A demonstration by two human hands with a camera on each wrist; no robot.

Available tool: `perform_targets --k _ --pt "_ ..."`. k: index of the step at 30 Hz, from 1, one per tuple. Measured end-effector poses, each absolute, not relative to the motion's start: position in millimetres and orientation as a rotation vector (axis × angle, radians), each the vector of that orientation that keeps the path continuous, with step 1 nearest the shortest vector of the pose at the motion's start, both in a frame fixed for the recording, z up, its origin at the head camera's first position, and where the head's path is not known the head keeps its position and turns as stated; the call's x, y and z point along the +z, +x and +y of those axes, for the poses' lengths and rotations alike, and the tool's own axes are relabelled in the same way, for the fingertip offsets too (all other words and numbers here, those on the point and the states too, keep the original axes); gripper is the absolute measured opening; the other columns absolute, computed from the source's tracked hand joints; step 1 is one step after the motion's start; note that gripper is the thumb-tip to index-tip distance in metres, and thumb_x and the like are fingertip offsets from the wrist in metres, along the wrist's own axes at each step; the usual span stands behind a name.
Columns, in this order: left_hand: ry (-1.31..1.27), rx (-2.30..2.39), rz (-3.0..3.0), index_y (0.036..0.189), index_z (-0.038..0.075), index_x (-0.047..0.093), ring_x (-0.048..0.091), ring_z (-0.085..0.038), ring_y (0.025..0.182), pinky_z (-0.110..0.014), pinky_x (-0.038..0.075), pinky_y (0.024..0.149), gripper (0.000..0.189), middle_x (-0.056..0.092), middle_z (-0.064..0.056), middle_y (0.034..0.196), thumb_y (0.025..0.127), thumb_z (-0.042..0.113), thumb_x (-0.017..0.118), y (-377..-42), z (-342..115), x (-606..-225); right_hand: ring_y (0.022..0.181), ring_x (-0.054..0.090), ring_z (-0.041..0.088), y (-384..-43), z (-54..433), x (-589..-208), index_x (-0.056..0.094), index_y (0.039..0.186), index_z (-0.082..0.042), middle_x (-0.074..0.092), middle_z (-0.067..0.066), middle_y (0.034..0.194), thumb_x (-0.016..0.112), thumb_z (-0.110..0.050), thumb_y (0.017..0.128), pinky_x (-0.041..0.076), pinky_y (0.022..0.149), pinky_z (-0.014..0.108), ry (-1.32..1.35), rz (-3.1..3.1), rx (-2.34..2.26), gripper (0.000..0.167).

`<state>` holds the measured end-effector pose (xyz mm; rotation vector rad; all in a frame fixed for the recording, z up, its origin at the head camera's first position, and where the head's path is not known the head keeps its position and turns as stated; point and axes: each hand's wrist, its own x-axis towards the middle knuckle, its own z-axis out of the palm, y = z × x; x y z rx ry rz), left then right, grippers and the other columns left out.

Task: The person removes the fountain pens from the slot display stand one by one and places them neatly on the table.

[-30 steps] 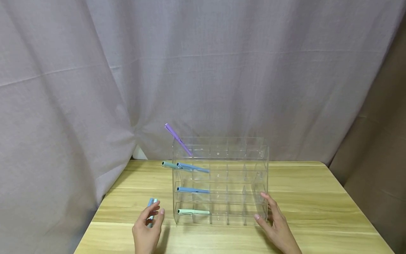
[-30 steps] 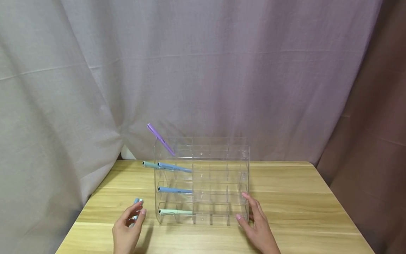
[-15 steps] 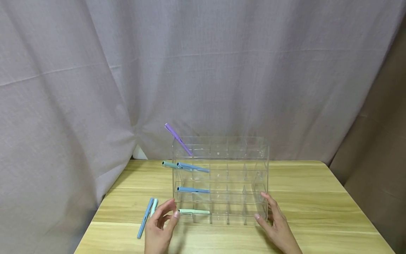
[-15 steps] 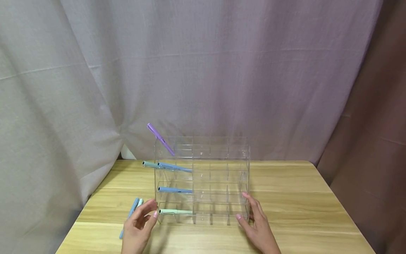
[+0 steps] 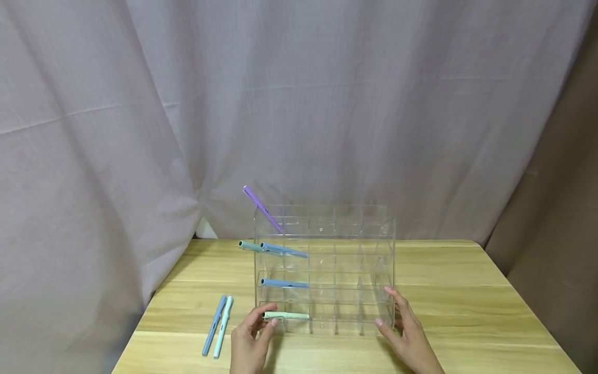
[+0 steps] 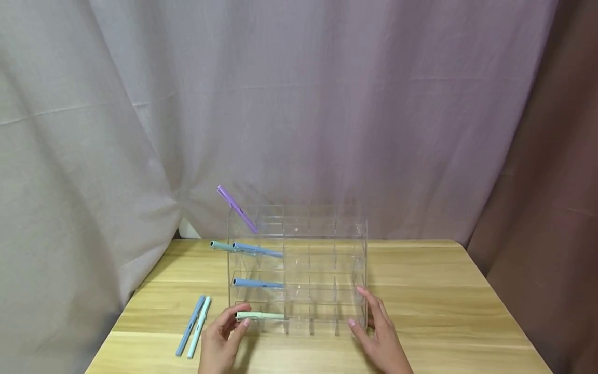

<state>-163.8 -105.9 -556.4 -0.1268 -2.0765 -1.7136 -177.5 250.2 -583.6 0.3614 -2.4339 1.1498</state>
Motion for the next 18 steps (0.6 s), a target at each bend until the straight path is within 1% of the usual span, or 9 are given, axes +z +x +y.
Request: perform_targets --k 3,5,7,10,11,12,14,15,18 --pt "-0.109 -1.738 -2.056 0.118 0.006 0.077 0.075 -0.005 0.090 -0.020 0.063 0.080 0.033 0.081 -0.014 0.110 0.088 -0.008 0.080 -164 -108 -554 0.129 0.057 0.012 -178 250 -583 0.034 0.167 -0.016 0.045 0.026 0.163 0.077 -0.008 0.097 0.062 0.082 0.024 0.354 -2.431 1.141 0.083" --pt "-0.087 -1.798 -2.014 0.120 0.003 0.076 0.076 -0.005 0.093 -0.020 0.063 0.082 0.033 0.081 -0.013 0.111 0.089 -0.007 0.080 -163 -112 -551 0.130 0.056 0.009 -178 249 -583 0.034 0.167 -0.017 0.045 0.026 0.163 0.077 -0.008 0.097 0.061 0.083 0.024 0.349 -2.435 1.155 0.082" --pt "-0.053 -1.877 -1.943 0.122 -0.003 0.073 0.077 -0.005 0.095 -0.019 0.063 0.082 0.035 0.082 -0.009 0.110 0.089 -0.009 0.079 -160 -116 -546 0.132 0.058 0.020 -178 249 -583 0.033 0.167 -0.017 0.043 0.027 0.164 0.076 -0.009 0.098 0.060 0.084 0.024 0.348 -2.448 1.166 0.082" --pt "-0.015 -1.990 -1.799 0.128 -0.011 0.067 0.078 -0.006 0.100 -0.019 0.063 0.085 0.039 0.083 -0.002 0.110 0.090 -0.016 0.075 -156 -126 -536 0.130 0.060 0.050 -178 249 -584 0.032 0.167 -0.016 0.041 0.029 0.164 0.075 -0.008 0.099 0.062 0.083 0.029 0.354 -2.456 1.186 0.082" --pt "-0.001 -2.013 -1.759 0.129 -0.013 0.065 0.078 -0.006 0.101 -0.019 0.063 0.087 0.040 0.083 0.001 0.109 0.090 -0.017 0.073 -154 -130 -531 0.128 0.059 0.055 -178 249 -584 0.031 0.167 -0.016 0.041 0.030 0.164 0.075 -0.008 0.099 0.062 0.082 0.029 0.359 -2.455 1.192 0.082" --pt "0.009 -2.033 -1.721 0.130 -0.014 0.064 0.078 -0.006 0.101 -0.019 0.063 0.088 0.040 0.083 0.002 0.109 0.091 -0.018 0.071 -152 -134 -526 0.129 0.058 0.056 -178 249 -584 0.031 0.167 -0.016 0.040 0.030 0.165 0.075 -0.008 0.099 0.062 0.082 0.029 0.358 -2.458 1.188 0.082" --pt "0.022 -2.052 -1.669 0.131 -0.016 0.061 0.079 -0.007 0.102 -0.019 0.062 0.090 0.039 0.083 0.004 0.108 0.093 -0.019 0.068 -149 -140 -516 0.135 0.060 0.035 -177 249 -584 0.032 0.167 -0.017 0.041 0.029 0.165 0.075 -0.009 0.099 0.061 0.082 0.028 0.350 -2.455 1.178 0.082" --pt "0.021 -2.057 -1.649 0.131 -0.016 0.061 0.079 -0.007 0.102 -0.019 0.062 0.090 0.038 0.083 0.004 0.108 0.094 -0.020 0.066 -147 -143 -511 0.134 0.059 0.031 -177 249 -583 0.032 0.167 -0.017 0.041 0.028 0.165 0.075 -0.009 0.099 0.061 0.083 0.027 0.346 -2.455 1.171 0.082" --pt "0.008 -2.057 -1.630 0.128 -0.017 0.063 0.079 -0.009 0.097 -0.021 0.063 0.086 0.032 0.083 0.001 0.105 0.096 -0.018 0.065 -143 -149 -503 0.134 0.045 -0.005 -177 251 -583 0.033 0.167 -0.018 0.042 0.026 0.166 0.076 -0.009 0.098 0.059 0.083 0.024 0.328 -2.454 1.155 0.082"
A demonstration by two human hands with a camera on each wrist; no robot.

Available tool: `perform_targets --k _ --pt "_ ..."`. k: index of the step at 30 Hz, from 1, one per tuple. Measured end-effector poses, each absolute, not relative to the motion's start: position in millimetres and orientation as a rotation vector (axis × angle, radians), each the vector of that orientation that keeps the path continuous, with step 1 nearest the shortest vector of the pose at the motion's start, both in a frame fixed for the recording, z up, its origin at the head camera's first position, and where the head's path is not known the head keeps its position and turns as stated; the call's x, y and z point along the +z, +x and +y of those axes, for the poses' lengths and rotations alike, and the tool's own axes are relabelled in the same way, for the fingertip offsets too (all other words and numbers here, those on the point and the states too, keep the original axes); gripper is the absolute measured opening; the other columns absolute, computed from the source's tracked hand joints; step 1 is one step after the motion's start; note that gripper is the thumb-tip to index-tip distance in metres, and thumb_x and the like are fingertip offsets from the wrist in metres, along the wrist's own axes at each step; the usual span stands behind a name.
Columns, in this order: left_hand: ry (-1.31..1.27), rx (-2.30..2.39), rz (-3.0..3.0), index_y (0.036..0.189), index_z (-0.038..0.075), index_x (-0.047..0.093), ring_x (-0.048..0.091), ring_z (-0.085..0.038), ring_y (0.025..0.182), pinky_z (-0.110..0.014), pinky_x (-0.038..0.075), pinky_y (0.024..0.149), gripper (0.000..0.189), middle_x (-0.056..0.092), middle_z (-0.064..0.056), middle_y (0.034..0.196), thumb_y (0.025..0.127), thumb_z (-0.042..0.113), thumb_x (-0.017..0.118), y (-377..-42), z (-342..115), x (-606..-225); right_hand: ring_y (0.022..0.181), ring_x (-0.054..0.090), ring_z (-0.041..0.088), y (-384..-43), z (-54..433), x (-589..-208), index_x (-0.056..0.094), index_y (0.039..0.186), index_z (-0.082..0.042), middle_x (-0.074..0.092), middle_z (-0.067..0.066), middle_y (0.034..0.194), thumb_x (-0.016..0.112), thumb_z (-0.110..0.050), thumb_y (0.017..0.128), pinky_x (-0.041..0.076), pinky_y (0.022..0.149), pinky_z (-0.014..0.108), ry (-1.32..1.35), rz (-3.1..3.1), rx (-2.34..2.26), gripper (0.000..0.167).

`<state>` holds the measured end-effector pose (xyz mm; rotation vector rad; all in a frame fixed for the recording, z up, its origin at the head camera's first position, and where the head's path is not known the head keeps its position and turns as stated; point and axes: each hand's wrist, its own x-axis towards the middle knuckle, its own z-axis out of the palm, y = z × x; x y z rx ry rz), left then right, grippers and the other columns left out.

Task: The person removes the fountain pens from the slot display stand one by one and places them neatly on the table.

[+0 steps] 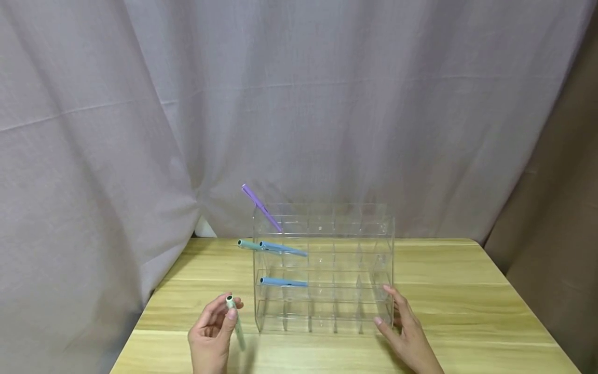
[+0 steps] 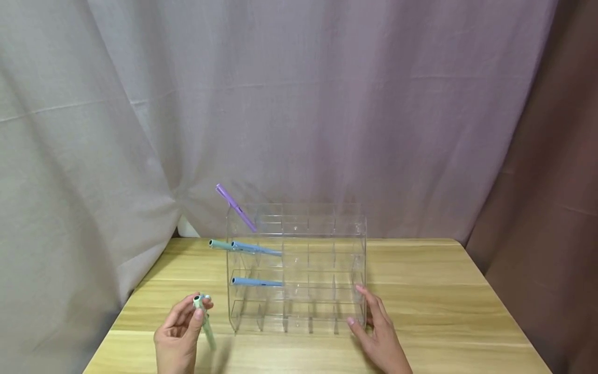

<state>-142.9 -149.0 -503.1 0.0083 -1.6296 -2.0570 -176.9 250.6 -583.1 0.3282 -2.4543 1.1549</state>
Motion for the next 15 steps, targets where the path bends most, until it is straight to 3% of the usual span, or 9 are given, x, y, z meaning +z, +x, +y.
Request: perform_targets --k 1,4,7,15 --pt "0.003 -2.055 -1.631 0.127 -0.017 0.064 0.079 -0.009 0.094 -0.021 0.064 0.082 0.030 0.083 0.001 0.104 0.097 -0.017 0.065 -142 -150 -502 0.132 0.038 -0.013 -177 251 -583 0.033 0.167 -0.018 0.043 0.025 0.166 0.076 -0.010 0.099 0.059 0.083 0.024 0.324 -2.456 1.152 0.081" --pt "-0.018 -2.066 -1.639 0.125 -0.016 0.066 0.077 -0.009 0.082 -0.022 0.062 0.067 0.027 0.083 0.000 0.104 0.098 -0.015 0.066 -141 -151 -504 0.130 0.033 -0.020 -178 252 -583 0.033 0.167 -0.018 0.044 0.024 0.165 0.076 -0.009 0.098 0.060 0.082 0.025 0.324 -2.452 1.163 0.081" --pt "-0.010 -2.073 -1.663 0.127 -0.016 0.065 0.074 -0.008 0.075 -0.020 0.059 0.060 0.030 0.082 0.001 0.105 0.097 -0.015 0.066 -140 -150 -507 0.129 0.035 -0.019 -177 252 -584 0.033 0.167 -0.018 0.044 0.024 0.164 0.076 -0.009 0.098 0.060 0.082 0.024 0.326 -2.450 1.174 0.081" --pt "0.021 -2.007 -1.704 0.142 -0.017 0.055 0.075 -0.007 0.084 -0.019 0.061 0.070 0.044 0.076 -0.002 0.116 0.098 -0.019 0.060 -143 -163 -504 0.130 0.033 -0.021 -178 252 -586 0.033 0.167 -0.018 0.043 0.025 0.166 0.076 -0.009 0.099 0.060 0.084 0.024 0.326 -2.451 1.183 0.082"
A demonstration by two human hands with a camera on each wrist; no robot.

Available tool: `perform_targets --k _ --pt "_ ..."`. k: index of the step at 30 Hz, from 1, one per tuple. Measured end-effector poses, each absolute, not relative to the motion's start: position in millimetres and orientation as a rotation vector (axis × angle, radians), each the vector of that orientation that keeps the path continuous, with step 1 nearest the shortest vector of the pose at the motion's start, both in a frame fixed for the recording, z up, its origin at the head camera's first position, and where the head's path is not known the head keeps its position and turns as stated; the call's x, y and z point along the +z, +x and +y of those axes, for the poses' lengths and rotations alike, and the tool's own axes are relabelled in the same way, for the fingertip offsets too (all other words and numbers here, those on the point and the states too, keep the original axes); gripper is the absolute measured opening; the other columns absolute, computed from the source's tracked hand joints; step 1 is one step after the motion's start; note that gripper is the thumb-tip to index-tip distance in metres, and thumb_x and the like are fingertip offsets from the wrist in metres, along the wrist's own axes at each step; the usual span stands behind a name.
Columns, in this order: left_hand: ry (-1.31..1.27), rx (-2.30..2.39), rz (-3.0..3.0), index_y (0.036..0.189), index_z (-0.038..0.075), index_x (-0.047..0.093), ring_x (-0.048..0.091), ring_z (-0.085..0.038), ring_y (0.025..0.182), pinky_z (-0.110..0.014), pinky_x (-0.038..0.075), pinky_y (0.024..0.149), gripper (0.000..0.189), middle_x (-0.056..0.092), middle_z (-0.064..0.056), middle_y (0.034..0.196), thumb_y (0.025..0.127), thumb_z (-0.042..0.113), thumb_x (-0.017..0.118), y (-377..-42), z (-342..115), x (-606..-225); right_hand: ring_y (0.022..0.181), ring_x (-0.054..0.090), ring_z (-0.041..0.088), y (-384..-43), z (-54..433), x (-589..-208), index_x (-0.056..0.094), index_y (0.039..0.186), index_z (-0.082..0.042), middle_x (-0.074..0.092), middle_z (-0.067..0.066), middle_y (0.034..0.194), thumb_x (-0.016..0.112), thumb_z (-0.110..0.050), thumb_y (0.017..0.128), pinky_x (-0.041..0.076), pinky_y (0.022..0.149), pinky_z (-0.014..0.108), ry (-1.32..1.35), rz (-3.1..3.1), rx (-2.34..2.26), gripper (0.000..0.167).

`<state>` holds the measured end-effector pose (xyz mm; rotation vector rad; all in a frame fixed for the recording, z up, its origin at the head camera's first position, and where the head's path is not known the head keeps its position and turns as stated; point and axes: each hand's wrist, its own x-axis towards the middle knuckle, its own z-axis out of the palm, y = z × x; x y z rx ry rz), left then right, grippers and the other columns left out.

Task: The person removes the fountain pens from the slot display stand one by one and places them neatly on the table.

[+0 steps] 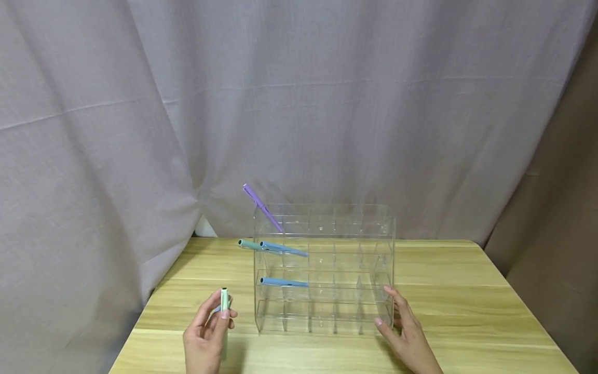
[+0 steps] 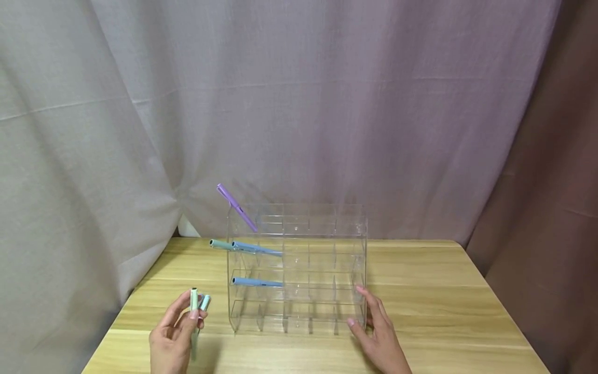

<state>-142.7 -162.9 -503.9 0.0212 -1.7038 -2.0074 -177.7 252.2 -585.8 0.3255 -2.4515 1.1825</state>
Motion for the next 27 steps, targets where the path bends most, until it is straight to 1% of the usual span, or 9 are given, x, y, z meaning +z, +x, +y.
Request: perform_targets --k 5,7,9,11,13,15,17,21,27 --pt "0.025 -1.963 -1.684 0.143 -0.017 0.055 0.078 -0.007 0.087 -0.021 0.065 0.076 0.045 0.073 0.000 0.109 0.098 -0.020 0.059 -145 -178 -506 0.132 0.031 -0.020 -177 251 -585 0.033 0.167 -0.018 0.042 0.024 0.167 0.076 -0.010 0.099 0.059 0.084 0.024 0.313 -2.464 1.178 0.082" --pt "0.063 -1.937 -1.706 0.143 -0.014 0.058 0.078 -0.007 0.087 -0.021 0.065 0.077 0.045 0.072 0.000 0.106 0.098 -0.019 0.061 -148 -184 -507 0.133 0.035 -0.015 -177 251 -585 0.032 0.167 -0.019 0.042 0.024 0.167 0.076 -0.010 0.099 0.058 0.085 0.024 0.307 -2.470 1.170 0.082" --pt "0.113 -1.921 -1.732 0.142 -0.011 0.061 0.078 -0.007 0.087 -0.022 0.065 0.080 0.045 0.070 -0.001 0.104 0.098 -0.017 0.063 -150 -191 -509 0.137 0.045 0.000 -177 250 -584 0.032 0.168 -0.019 0.040 0.025 0.168 0.076 -0.010 0.099 0.058 0.085 0.024 0.307 -2.477 1.160 0.082" --pt "0.162 -1.930 -1.743 0.142 -0.009 0.063 0.079 -0.007 0.087 -0.022 0.065 0.081 0.044 0.068 -0.001 0.103 0.098 -0.015 0.066 -153 -198 -511 0.139 0.052 0.023 -176 250 -583 0.031 0.168 -0.020 0.039 0.026 0.168 0.076 -0.010 0.099 0.056 0.086 0.024 0.308 -2.483 1.160 0.083" --pt "0.203 -1.925 -1.761 0.141 -0.007 0.065 0.079 -0.006 0.088 -0.022 0.065 0.083 0.043 0.066 -0.001 0.101 0.098 -0.013 0.068 -157 -204 -513 0.138 0.053 0.044 -176 251 -582 0.030 0.168 -0.019 0.037 0.028 0.168 0.075 -0.010 0.099 0.055 0.087 0.024 0.313 -2.487 1.166 0.083" --pt "0.223 -1.903 -1.778 0.139 -0.006 0.067 0.079 -0.006 0.088 -0.023 0.065 0.083 0.042 0.066 0.000 0.099 0.097 -0.011 0.070 -161 -211 -516 0.137 0.051 0.054 -176 251 -582 0.029 0.168 -0.017 0.036 0.030 0.168 0.075 -0.009 0.100 0.054 0.087 0.024 0.317 -2.488 1.179 0.082" --pt "0.244 -1.846 -1.819 0.136 -0.004 0.069 0.078 -0.005 0.086 -0.022 0.065 0.081 0.040 0.067 0.000 0.097 0.097 -0.010 0.071 -165 -218 -520 0.138 0.050 0.057 -176 252 -582 0.030 0.167 -0.015 0.036 0.031 0.168 0.074 -0.009 0.100 0.054 0.087 0.024 0.314 -2.490 1.189 0.081" --pt "0.257 -1.667 -1.941 0.132 0.001 0.074 0.075 -0.002 0.081 -0.018 0.064 0.076 0.037 0.070 -0.003 0.094 0.096 -0.007 0.073 -173 -231 -532 0.138 0.051 0.056 -176 251 -582 0.030 0.167 -0.014 0.036 0.031 0.168 0.074 -0.010 0.100 0.054 0.086 0.023 0.313 -2.489 1.193 0.081" --pt "0.322 -1.366 -2.140 0.127 0.014 0.079 0.065 0.009 0.080 -0.008 0.057 0.069 0.036 0.074 -0.009 0.097 0.094 -0.001 0.078 -184 -245 -550 0.134 0.053 0.053 -175 248 -580 0.031 0.167 -0.015 0.037 0.031 0.167 0.075 -0.009 0.099 0.055 0.085 0.022 0.329 -2.474 1.178 0.082"
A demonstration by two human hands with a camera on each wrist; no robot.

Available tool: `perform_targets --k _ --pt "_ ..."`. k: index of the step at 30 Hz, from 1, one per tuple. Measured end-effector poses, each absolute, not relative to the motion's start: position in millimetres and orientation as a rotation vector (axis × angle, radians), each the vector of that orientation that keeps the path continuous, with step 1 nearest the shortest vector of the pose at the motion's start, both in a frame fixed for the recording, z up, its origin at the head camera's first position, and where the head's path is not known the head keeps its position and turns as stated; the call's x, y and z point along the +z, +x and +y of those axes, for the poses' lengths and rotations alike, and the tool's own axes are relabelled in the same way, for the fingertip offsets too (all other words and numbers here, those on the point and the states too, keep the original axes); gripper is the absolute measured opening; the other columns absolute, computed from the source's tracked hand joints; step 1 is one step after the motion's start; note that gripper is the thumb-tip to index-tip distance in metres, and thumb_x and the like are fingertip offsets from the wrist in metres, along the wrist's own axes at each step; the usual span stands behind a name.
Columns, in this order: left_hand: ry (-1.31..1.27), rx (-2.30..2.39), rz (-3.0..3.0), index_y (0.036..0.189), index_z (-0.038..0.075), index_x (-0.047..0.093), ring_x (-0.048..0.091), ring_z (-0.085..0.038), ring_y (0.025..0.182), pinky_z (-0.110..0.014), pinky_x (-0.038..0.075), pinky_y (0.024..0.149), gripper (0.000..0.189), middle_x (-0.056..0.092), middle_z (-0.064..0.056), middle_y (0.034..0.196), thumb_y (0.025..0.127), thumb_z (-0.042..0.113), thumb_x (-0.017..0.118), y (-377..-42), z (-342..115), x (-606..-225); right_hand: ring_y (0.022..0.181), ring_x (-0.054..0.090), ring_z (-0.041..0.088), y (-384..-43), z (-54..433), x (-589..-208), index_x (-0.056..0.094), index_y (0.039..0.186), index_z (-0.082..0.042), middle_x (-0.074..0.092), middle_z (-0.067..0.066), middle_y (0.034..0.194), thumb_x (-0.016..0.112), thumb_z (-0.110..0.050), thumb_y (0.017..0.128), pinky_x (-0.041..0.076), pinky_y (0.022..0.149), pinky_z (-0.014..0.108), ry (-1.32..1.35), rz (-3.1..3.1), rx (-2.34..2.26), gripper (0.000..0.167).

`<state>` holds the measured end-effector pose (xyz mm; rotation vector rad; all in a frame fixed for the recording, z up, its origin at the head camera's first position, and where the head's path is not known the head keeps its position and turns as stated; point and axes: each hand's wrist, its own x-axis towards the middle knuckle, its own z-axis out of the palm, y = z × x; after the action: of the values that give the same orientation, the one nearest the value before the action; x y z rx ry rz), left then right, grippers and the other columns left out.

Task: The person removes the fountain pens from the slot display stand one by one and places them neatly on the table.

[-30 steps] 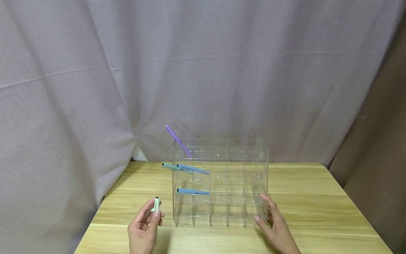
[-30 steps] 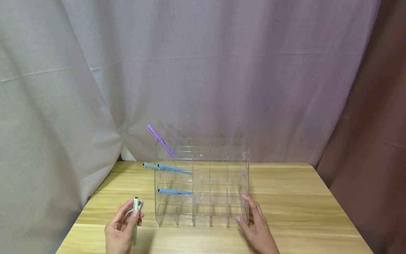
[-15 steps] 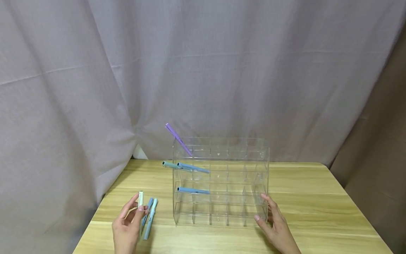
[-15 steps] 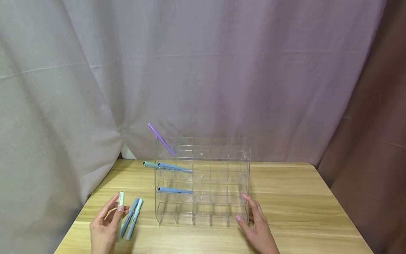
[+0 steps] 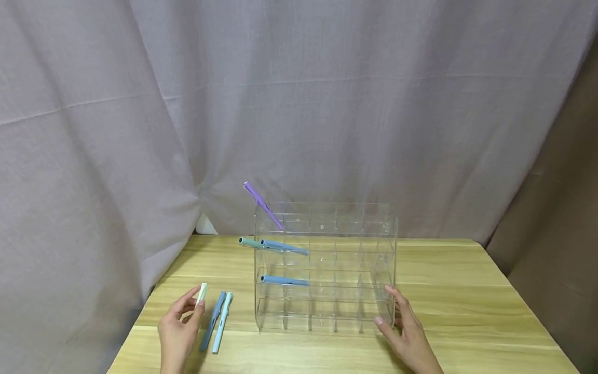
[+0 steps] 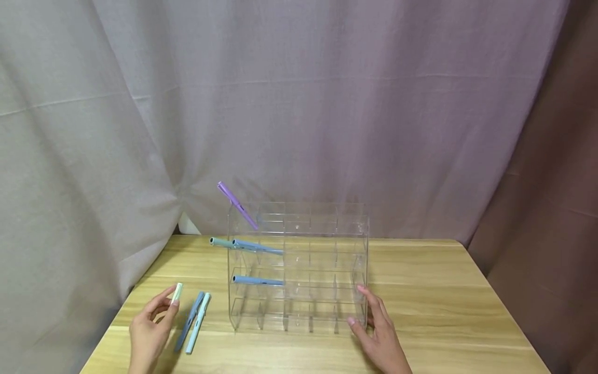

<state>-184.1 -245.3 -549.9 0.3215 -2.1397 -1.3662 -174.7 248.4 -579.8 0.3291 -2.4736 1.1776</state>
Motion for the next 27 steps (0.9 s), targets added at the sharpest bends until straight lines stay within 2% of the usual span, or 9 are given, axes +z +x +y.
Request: perform_targets --k 7,13,19,20,25,27 --pt "0.307 -1.153 -2.187 0.121 0.013 0.082 0.056 0.009 0.069 -0.005 0.047 0.063 0.036 0.076 -0.013 0.092 0.089 -0.002 0.082 -193 -258 -572 0.137 0.051 0.055 -176 248 -580 0.030 0.168 -0.017 0.036 0.032 0.168 0.075 -0.010 0.099 0.055 0.087 0.023 0.333 -2.478 1.187 0.082" --pt "0.330 -1.194 -2.194 0.120 0.013 0.083 0.058 0.010 0.069 -0.006 0.048 0.061 0.033 0.078 -0.014 0.094 0.090 0.000 0.083 -199 -257 -576 0.139 0.050 0.057 -176 251 -582 0.029 0.168 -0.018 0.035 0.032 0.168 0.075 -0.011 0.100 0.056 0.088 0.027 0.316 -2.492 1.178 0.083" --pt "0.375 -1.301 -2.223 0.119 0.013 0.083 0.060 0.008 0.069 -0.008 0.050 0.060 0.028 0.078 -0.014 0.097 0.092 0.005 0.082 -211 -255 -581 0.136 0.050 0.063 -178 251 -582 0.028 0.168 -0.017 0.034 0.035 0.167 0.074 -0.008 0.099 0.063 0.084 0.051 0.347 -2.463 1.180 0.083" --pt "0.376 -1.306 -2.231 0.119 0.012 0.082 0.060 0.008 0.069 -0.009 0.050 0.060 0.028 0.078 -0.014 0.097 0.092 0.005 0.082 -213 -255 -582 0.136 0.050 0.062 -178 251 -581 0.029 0.168 -0.017 0.034 0.035 0.167 0.074 -0.008 0.099 0.064 0.084 0.050 0.343 -2.463 1.179 0.084" --pt "0.360 -1.262 -2.284 0.118 0.011 0.083 0.058 0.007 0.069 -0.011 0.050 0.060 0.028 0.078 -0.014 0.095 0.091 0.003 0.083 -215 -256 -587 0.131 0.057 0.052 -176 249 -581 0.031 0.168 -0.017 0.039 0.032 0.165 0.076 -0.008 0.098 0.059 0.083 0.026 0.325 -2.463 1.149 0.083" --pt "0.358 -1.233 -2.307 0.117 0.011 0.083 0.056 0.007 0.069 -0.012 0.050 0.060 0.029 0.078 -0.013 0.094 0.089 0.002 0.084 -216 -255 -588 0.129 0.058 0.048 -176 248 -581 0.031 0.168 -0.018 0.040 0.031 0.165 0.076 -0.008 0.098 0.058 0.083 0.023 0.321 -2.464 1.142 0.083"
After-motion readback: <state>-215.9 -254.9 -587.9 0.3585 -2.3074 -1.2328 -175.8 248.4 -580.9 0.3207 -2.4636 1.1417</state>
